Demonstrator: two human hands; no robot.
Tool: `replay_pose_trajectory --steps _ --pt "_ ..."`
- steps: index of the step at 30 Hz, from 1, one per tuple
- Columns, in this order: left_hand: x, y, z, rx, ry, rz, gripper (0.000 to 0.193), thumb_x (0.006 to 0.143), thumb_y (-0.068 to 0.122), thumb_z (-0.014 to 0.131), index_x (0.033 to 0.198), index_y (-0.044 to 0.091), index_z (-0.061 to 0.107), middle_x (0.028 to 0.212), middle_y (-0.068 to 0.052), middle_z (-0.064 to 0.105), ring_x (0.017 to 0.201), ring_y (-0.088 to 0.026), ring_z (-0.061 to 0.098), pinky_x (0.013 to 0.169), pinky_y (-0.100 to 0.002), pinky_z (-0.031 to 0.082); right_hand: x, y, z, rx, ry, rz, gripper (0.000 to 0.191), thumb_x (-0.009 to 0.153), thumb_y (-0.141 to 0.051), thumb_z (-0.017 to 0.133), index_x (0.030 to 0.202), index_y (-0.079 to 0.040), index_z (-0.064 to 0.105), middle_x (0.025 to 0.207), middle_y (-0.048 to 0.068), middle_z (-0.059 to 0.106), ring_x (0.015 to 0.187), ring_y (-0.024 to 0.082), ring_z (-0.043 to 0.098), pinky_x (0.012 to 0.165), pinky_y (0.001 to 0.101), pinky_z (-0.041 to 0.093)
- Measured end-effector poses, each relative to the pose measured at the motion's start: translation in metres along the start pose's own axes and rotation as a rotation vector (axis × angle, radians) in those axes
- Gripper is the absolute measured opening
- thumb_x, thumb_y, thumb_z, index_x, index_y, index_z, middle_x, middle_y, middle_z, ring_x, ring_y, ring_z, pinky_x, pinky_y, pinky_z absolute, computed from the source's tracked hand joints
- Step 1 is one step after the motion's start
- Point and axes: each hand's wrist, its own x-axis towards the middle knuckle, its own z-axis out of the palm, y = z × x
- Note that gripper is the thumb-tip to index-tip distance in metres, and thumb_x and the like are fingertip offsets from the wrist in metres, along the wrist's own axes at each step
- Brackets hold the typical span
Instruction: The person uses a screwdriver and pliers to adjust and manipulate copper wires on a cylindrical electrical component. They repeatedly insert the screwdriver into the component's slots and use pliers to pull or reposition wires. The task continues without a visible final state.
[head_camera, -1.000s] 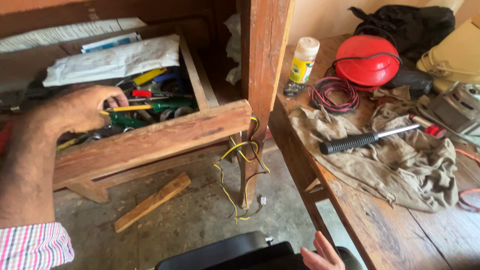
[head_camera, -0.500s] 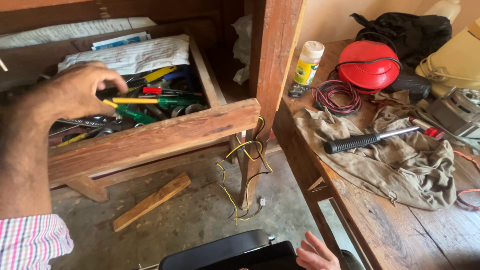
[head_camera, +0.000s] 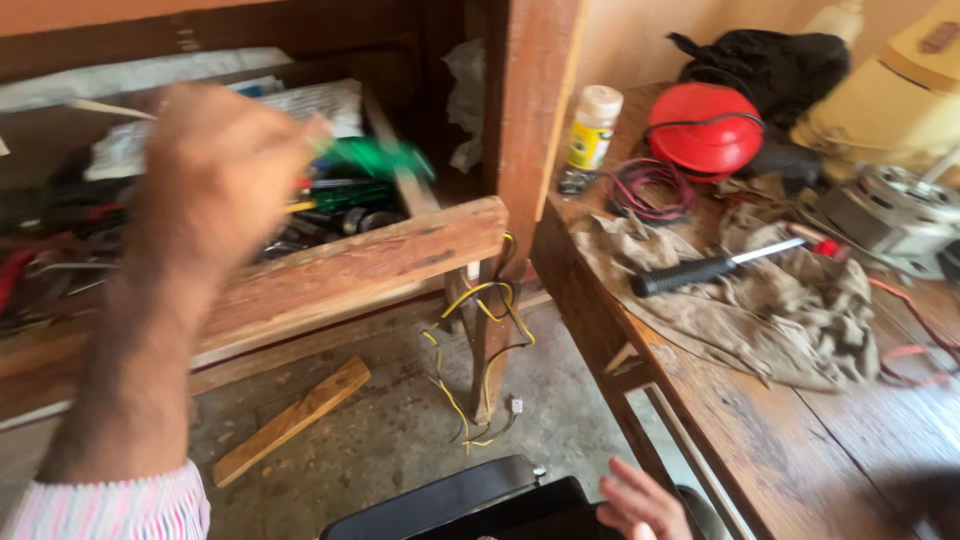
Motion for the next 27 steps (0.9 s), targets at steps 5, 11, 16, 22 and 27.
replay_pose_trajectory --steps 5,11,16,22,27 --pt "0.038 0.12 -0.003 -0.584 0.075 0.37 0.012 0.09 0.011 0.074 0.1 0.006 0.077 0.092 -0.003 0.071 0.095 -0.021 0.067 0.098 -0.042 0.053 -0.046 -0.106 0.037 -0.701 0.493 -0.506 0.055 0.094 -0.037 0.065 0.134 0.0 0.062 0.144 0.019 0.061 0.136 0.029 0.061 0.11 0.0422 0.052" --pt "0.08 0.24 -0.002 -1.112 0.173 0.673 0.019 0.084 0.012 0.07 0.1 0.003 0.072 0.094 -0.002 0.066 0.1 -0.019 0.066 0.117 -0.046 0.049 -0.073 -0.186 0.077 -0.629 0.557 -0.237 0.061 0.087 -0.017 0.077 0.142 0.002 0.056 0.123 0.015 0.076 0.111 0.021 0.074 0.092 0.0322 0.057" --pt "0.109 0.325 0.025 -1.504 0.291 0.753 0.02 0.09 0.013 0.074 0.109 0.007 0.071 0.112 -0.006 0.064 0.116 -0.024 0.061 0.12 -0.048 0.045 -0.108 -0.199 0.071 -0.317 0.848 0.183 0.073 0.101 -0.011 0.069 0.166 -0.014 0.035 0.078 0.007 0.073 0.056 0.009 0.06 0.049 0.0224 0.053" --pt "0.149 0.413 0.104 -1.901 0.017 0.36 0.085 0.096 0.036 0.088 0.155 0.012 0.032 0.154 -0.016 0.048 0.148 -0.028 0.048 0.123 -0.049 0.046 -0.147 -0.224 0.044 -0.511 1.08 0.368 0.06 0.095 -0.013 0.065 0.154 -0.016 0.051 0.068 0.003 0.064 0.047 0.004 0.052 0.043 0.0211 0.045" --pt "0.194 0.5 0.148 -2.041 -0.397 0.36 0.109 0.087 0.04 0.089 0.158 0.003 0.016 0.151 -0.024 0.045 0.135 -0.034 0.054 0.108 -0.05 0.052 -0.142 -0.249 0.022 -0.747 1.129 0.329 0.054 0.098 -0.015 0.062 0.151 -0.015 0.052 0.074 0.001 0.07 0.057 0.003 0.054 0.051 0.0206 0.048"
